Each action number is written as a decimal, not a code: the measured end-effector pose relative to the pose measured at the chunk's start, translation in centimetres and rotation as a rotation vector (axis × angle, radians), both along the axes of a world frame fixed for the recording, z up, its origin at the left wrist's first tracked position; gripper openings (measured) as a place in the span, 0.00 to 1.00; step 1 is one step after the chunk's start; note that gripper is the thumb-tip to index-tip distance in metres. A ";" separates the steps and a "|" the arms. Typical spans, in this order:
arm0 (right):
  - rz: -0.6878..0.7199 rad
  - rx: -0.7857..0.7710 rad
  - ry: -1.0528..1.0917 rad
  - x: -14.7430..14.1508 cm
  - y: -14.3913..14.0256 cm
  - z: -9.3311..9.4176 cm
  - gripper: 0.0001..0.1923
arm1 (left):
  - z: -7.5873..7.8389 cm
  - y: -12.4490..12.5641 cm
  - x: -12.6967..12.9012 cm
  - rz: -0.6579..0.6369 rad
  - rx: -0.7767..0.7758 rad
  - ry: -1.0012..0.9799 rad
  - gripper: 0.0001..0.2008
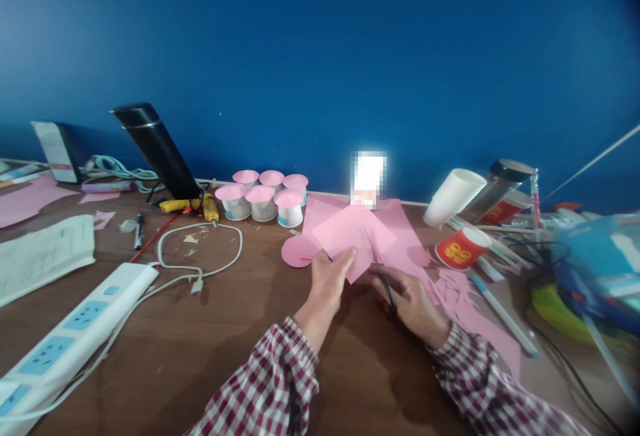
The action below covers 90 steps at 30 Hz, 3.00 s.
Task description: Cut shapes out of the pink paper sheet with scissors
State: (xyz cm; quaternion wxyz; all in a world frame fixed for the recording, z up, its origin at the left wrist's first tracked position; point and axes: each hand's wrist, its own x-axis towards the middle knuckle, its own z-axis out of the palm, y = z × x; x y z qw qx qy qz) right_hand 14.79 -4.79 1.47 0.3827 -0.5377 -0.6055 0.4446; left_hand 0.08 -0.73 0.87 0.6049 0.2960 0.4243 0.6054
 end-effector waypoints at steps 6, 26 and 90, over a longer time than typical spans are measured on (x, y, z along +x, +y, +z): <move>0.005 -0.016 0.045 -0.1 0.0 0.1 0.23 | -0.1 0.0 -0.1 0.006 0.007 0.004 0.18; 0.014 0.020 0.019 -0.1 0.0 0.2 0.21 | -0.4 0.1 -0.2 0.033 -0.039 0.034 0.19; 0.053 0.086 -0.117 -0.2 -0.1 -0.5 0.18 | -0.6 0.9 -0.3 0.126 0.020 -0.124 0.16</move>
